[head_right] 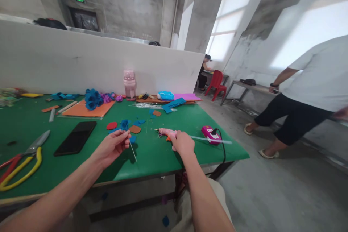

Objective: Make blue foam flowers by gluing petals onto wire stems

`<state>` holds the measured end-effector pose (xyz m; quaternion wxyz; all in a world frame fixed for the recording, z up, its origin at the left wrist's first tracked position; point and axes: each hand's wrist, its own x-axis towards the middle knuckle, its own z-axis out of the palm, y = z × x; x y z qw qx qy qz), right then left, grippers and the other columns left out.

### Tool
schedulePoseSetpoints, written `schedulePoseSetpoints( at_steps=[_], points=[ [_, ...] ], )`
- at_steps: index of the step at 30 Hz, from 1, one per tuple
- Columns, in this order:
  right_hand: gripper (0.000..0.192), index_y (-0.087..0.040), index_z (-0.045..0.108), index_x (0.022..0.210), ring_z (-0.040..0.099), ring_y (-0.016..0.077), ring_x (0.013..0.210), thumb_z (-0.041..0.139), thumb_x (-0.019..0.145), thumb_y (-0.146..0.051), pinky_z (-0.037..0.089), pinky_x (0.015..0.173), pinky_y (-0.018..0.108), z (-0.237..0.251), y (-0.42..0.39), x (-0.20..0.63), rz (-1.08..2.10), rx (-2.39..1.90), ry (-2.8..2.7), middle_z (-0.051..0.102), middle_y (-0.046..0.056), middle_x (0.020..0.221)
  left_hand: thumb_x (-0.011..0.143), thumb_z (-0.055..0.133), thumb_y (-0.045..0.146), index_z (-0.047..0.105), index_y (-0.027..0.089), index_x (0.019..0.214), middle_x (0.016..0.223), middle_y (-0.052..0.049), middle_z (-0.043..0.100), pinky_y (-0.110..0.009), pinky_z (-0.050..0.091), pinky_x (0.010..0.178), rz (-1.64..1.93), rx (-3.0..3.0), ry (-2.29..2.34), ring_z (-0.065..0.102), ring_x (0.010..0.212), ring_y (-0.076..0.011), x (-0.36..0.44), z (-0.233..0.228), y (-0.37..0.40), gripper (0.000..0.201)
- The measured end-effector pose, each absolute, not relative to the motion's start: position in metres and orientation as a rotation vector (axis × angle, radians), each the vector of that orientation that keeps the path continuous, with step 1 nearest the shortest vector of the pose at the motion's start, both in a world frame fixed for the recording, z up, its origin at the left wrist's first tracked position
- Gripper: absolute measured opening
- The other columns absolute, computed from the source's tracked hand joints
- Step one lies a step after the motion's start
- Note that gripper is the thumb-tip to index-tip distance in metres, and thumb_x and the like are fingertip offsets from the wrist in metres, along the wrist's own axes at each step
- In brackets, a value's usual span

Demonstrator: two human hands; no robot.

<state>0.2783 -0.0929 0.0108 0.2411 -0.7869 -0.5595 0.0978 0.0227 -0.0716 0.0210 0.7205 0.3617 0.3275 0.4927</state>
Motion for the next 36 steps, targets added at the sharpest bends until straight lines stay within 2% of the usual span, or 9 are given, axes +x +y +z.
schedulePoseSetpoints(
  at_steps=[2,4,8,12,22,26,30,33,36],
  points=[
    [0.031,-0.015,0.059,0.07,0.059,0.0216,0.069,0.051,0.077,-0.044,0.04,0.06,0.03,0.018,-0.094,0.265,0.152,-2.108,-1.525,0.064,0.011,0.071,0.068,0.069,0.015,0.057,0.011,0.071,0.067,0.0,0.059,-0.017,0.047,0.047,1.086,0.818,0.703,0.053,0.05,-0.0054,0.023,0.021,-0.072,0.012],
    [0.025,-0.016,0.061,0.078,0.059,0.0193,0.075,0.048,0.08,-0.038,0.042,0.067,0.03,0.021,-0.094,0.244,0.219,-1.812,-1.538,0.065,0.009,0.08,0.067,0.07,0.017,0.058,0.012,0.073,0.067,0.0,0.059,-0.016,0.047,0.048,1.089,0.823,0.693,0.053,0.051,-0.005,0.024,0.02,-0.073,0.014],
    [0.031,-0.018,0.061,0.1,0.06,0.0174,0.087,0.046,0.081,-0.037,0.048,0.072,0.03,0.017,-0.096,0.187,0.896,-1.173,-1.324,0.066,0.007,0.095,0.067,0.071,0.019,0.059,0.011,0.074,0.066,0.001,0.059,-0.015,0.046,0.047,1.101,0.828,0.688,0.053,0.05,-0.0045,0.027,0.018,-0.072,0.016],
    [0.035,-0.019,0.061,0.107,0.057,0.0189,0.102,0.056,0.075,-0.033,0.046,0.085,0.032,0.01,-0.098,0.15,1.096,-0.932,-1.138,0.062,0.008,0.109,0.064,0.073,0.017,0.06,0.011,0.074,0.066,0.001,0.06,-0.015,0.046,0.048,1.127,0.801,0.699,0.053,0.05,-0.0045,0.029,0.016,-0.07,0.017],
    [0.035,-0.018,0.061,0.108,0.058,0.0098,0.067,0.053,0.076,-0.029,0.05,0.061,0.024,0.012,-0.101,0.144,1.125,-0.874,-1.098,0.059,0.008,0.107,0.062,0.074,0.018,0.061,0.012,0.073,0.061,0.003,0.058,-0.016,0.046,0.048,1.108,0.808,0.68,0.054,0.051,-0.0049,0.036,0.014,-0.074,0.019],
    [0.032,-0.02,0.061,0.108,0.059,0.0157,0.086,0.05,0.079,-0.026,0.05,0.074,0.028,0.01,-0.104,0.145,0.908,-0.948,-1.259,0.057,0.008,0.113,0.059,0.075,0.016,0.061,0.012,0.073,0.062,0.003,0.059,-0.016,0.047,0.052,1.136,0.792,0.696,0.055,0.053,-0.006,0.038,0.013,-0.075,0.02],
    [0.031,-0.017,0.061,0.109,0.053,0.0198,0.105,0.047,0.081,-0.021,0.042,0.092,0.034,0.011,-0.108,0.145,0.61,-1.029,-1.446,0.059,0.011,0.11,0.058,0.075,0.014,0.063,0.012,0.076,0.068,0.001,0.063,-0.015,0.047,0.057,1.172,0.789,0.726,0.058,0.06,-0.0062,0.039,0.014,-0.076,0.022],
    [0.03,-0.018,0.06,0.109,0.052,0.0199,0.106,0.047,0.082,-0.02,0.039,0.095,0.036,0.013,-0.11,0.145,0.528,-1.023,-1.489,0.06,0.01,0.111,0.057,0.075,0.014,0.064,0.013,0.078,0.07,0.001,0.064,-0.015,0.047,0.06,1.184,0.808,0.735,0.059,0.062,-0.0068,0.039,0.014,-0.077,0.024],
    [0.029,-0.019,0.061,0.107,0.056,0.0188,0.099,0.047,0.082,-0.023,0.044,0.089,0.035,0.013,-0.107,0.147,0.693,-1.006,-1.361,0.061,0.009,0.11,0.058,0.075,0.016,0.064,0.013,0.077,0.068,0.001,0.063,-0.017,0.048,0.057,1.167,0.838,0.707,0.057,0.057,-0.0065,0.04,0.013,-0.076,0.023]
  ],
)
